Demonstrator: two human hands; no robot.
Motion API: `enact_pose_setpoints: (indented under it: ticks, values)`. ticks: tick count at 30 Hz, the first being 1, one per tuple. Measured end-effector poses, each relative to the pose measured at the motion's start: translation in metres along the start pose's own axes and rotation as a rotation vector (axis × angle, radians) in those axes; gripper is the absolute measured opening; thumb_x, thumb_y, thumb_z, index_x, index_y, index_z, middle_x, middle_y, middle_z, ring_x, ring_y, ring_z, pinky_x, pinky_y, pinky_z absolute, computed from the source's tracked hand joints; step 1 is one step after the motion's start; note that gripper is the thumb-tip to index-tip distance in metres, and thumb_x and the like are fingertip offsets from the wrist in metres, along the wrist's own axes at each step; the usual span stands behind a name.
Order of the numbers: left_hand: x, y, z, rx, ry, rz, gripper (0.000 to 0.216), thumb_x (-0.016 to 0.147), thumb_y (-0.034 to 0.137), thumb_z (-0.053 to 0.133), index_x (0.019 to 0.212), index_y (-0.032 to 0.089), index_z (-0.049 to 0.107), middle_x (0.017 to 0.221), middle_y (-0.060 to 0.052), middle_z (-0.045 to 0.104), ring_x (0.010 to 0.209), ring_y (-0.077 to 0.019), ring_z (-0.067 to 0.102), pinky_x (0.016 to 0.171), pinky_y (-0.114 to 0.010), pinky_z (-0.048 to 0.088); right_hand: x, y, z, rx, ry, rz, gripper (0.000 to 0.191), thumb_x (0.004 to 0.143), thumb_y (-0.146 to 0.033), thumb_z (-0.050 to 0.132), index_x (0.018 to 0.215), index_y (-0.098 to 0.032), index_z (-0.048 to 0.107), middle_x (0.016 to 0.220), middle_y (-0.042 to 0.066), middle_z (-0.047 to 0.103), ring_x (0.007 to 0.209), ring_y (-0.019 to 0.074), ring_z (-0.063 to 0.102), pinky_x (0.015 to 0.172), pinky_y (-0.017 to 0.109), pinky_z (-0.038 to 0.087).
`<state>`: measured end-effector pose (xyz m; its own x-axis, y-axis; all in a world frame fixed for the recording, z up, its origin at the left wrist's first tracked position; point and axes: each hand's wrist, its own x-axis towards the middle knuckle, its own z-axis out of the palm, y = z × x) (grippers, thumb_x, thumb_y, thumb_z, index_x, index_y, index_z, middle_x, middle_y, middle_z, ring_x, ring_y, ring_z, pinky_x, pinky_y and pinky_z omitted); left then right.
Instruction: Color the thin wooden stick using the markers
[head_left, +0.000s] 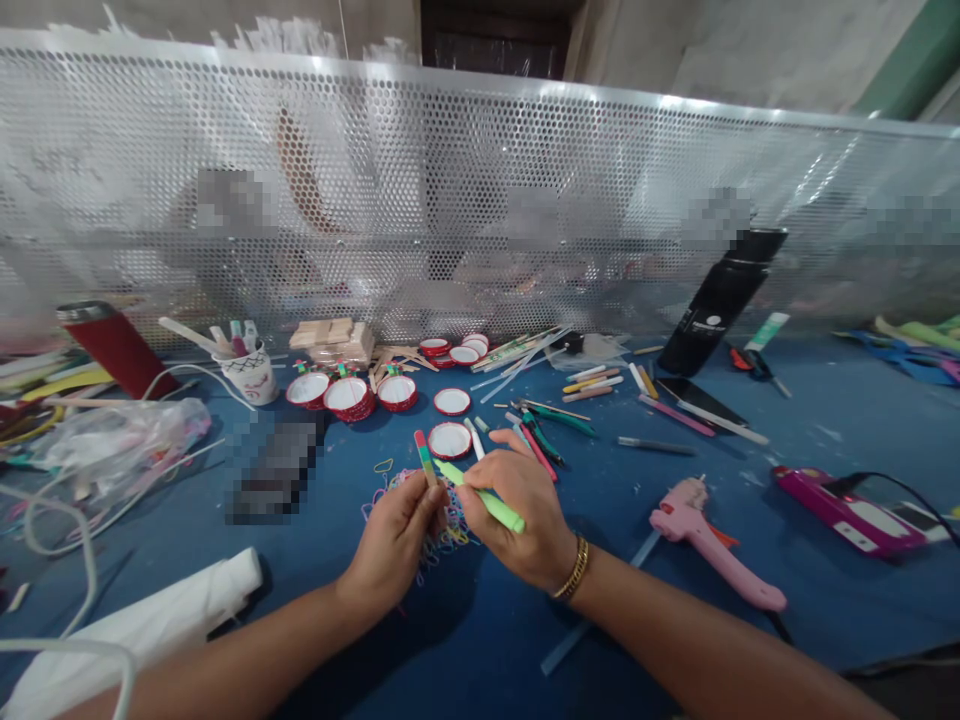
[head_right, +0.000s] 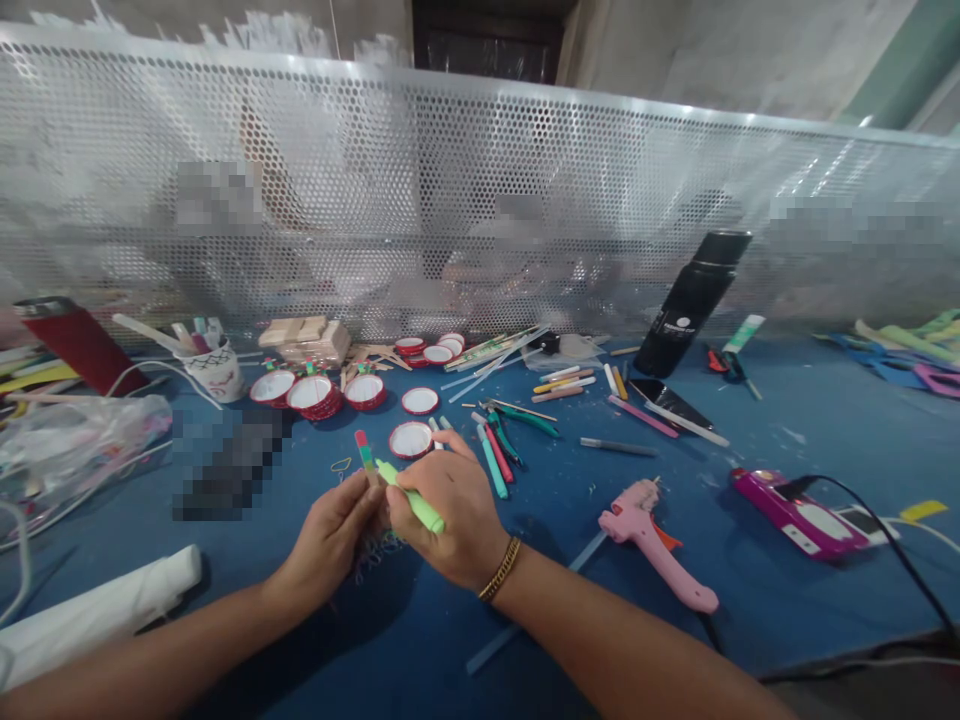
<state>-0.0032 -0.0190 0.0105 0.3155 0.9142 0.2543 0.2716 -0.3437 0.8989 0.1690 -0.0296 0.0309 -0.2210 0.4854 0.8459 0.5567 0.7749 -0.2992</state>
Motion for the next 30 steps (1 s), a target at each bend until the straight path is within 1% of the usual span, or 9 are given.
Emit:
enact_pose_setpoints:
  ticks: [6,11,14,18,24,28,30]
  values:
    - [0.0,0.001,0.0,0.019,0.014,0.036,0.035,0.096,0.04,0.043,0.069,0.018,0.049,0.061,0.003,0.048,0.056,-0.0106,0.041,0.054,-0.022,0.033,0.0,-0.004,0.0,0.024,-0.022,-0.018,0.002,0.089,-0.02,0.056,0.087,-0.021,0.054,0.076,-0.001,0.066,0.071,0.0136,0.062,0.101,0.047,0.041]
    - [-0.001,-0.006,0.0,0.001,-0.01,0.012,0.035,0.096,0.04,0.043,0.071,0.018,0.051,0.067,0.001,0.053,0.062,-0.0117,0.045,0.059,-0.022,0.036,-0.001,-0.003,0.001,0.006,-0.042,-0.006,0.004,0.089,-0.02,0.055,0.086,-0.022,0.055,0.077,-0.001,0.066,0.072,0.0135,0.061,0.101,0.047,0.041]
    - [-0.002,-0.007,0.001,-0.007,-0.02,-0.002,0.036,0.096,0.041,0.042,0.071,0.018,0.05,0.067,0.001,0.051,0.061,-0.0117,0.043,0.059,-0.023,0.035,-0.002,-0.003,0.001,0.003,-0.041,0.007,0.005,0.089,-0.018,0.056,0.085,-0.022,0.055,0.077,-0.002,0.066,0.072,0.0135,0.061,0.102,0.047,0.04]
    - [-0.003,-0.006,0.001,-0.02,-0.023,-0.004,0.034,0.097,0.041,0.041,0.074,0.018,0.051,0.064,0.002,0.048,0.06,-0.0114,0.042,0.058,-0.023,0.033,-0.001,-0.004,0.001,0.017,-0.031,-0.02,0.006,0.087,-0.016,0.056,0.086,-0.022,0.055,0.075,-0.002,0.066,0.07,0.0132,0.061,0.101,0.047,0.042]
    - [-0.002,-0.008,0.001,-0.034,-0.028,-0.001,0.035,0.097,0.041,0.041,0.073,0.018,0.05,0.066,0.002,0.05,0.061,-0.0115,0.042,0.059,-0.023,0.034,0.001,-0.002,0.001,-0.019,-0.025,-0.021,0.005,0.088,-0.017,0.056,0.086,-0.021,0.054,0.073,-0.002,0.065,0.067,0.0131,0.061,0.099,0.046,0.044]
    - [-0.003,-0.008,0.0,-0.007,-0.027,-0.008,0.035,0.098,0.04,0.04,0.073,0.018,0.049,0.064,0.003,0.049,0.06,-0.0109,0.042,0.059,-0.023,0.033,0.0,0.0,-0.001,-0.047,-0.019,-0.008,0.007,0.087,-0.016,0.056,0.084,-0.022,0.054,0.071,-0.002,0.065,0.066,0.013,0.061,0.098,0.047,0.043]
    - [-0.004,-0.008,0.0,-0.001,-0.039,-0.011,0.036,0.098,0.041,0.039,0.072,0.018,0.048,0.065,0.003,0.049,0.061,-0.011,0.043,0.059,-0.023,0.034,-0.001,0.001,-0.002,-0.033,-0.004,-0.025,0.009,0.086,-0.014,0.057,0.085,-0.022,0.054,0.072,-0.002,0.065,0.066,0.013,0.061,0.098,0.047,0.042]
